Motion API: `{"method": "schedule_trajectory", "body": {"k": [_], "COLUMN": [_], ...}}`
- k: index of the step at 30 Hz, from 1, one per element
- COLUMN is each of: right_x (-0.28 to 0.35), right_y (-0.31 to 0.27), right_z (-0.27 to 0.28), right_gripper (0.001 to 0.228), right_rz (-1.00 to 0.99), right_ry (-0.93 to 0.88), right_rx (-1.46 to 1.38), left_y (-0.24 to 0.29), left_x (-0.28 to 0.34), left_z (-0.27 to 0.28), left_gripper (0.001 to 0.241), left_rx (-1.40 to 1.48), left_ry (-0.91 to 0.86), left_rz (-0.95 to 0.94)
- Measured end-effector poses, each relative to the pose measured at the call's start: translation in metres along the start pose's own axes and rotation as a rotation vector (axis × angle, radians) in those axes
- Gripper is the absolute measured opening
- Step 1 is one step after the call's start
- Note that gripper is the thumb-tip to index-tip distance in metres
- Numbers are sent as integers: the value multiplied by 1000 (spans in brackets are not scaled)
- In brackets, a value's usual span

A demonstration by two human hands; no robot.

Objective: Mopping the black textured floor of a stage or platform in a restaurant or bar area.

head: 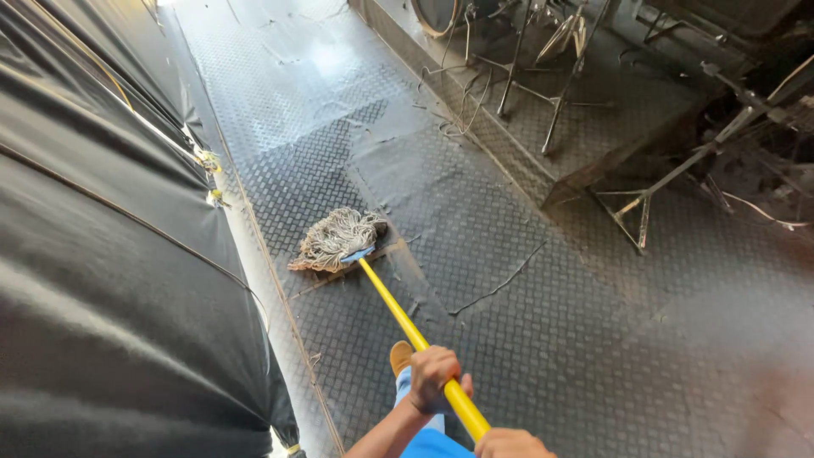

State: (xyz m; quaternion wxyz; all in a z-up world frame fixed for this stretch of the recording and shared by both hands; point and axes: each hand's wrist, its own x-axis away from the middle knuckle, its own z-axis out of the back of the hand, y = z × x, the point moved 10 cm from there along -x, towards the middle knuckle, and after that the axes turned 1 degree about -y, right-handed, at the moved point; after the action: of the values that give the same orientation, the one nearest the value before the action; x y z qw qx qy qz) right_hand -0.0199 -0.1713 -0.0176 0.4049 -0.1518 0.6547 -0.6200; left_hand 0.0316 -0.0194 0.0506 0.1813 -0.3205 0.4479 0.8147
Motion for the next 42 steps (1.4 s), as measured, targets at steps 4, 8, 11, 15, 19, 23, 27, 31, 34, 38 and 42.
{"method": "schedule_trajectory", "body": {"k": [4,8,11,15,19,23,27,31,34,38,42], "right_x": [2,-91,-115,-161,-224,-298,-351,-379,-384,-378,-356], "right_y": [8,-138,-122,-99,-84,-74,-48,-17,-1,4,13], "right_z": [-5,-8,-7,-7,2,17,7,16,29,46,46], "right_gripper": [33,17,16,15,14,13,13,9,12,33,33], "right_rz": [173,618,522,477,442,499,486,474,422,625,585], "right_ry": [495,312,372,356,334,320,282,341,393,441,341], "right_rx": [17,-162,-117,-101,-94,-88,-91,-135,-170,-182,-163], "left_y": [-27,-56,-88,-137,-183,-232,-280,-330,-363,-404,-411], "left_x": [21,12,2,-19,-54,-104,-123,-136,-134,-111,-92], "left_z": [-7,3,-1,10,30,52,78,78,55,22,-5], "left_gripper": [28,35,30,31,32,30,28,33,36,35,32], "left_rx": [-40,-42,-109,-114,-101,-107,-128,-115,-110,-171,-277], "left_ry": [-100,-40,-132,-118,-58,-19,36,-18,-101,-85,-263], "left_rz": [-68,-88,-21,26,26,54,37,46,40,37,98]}}
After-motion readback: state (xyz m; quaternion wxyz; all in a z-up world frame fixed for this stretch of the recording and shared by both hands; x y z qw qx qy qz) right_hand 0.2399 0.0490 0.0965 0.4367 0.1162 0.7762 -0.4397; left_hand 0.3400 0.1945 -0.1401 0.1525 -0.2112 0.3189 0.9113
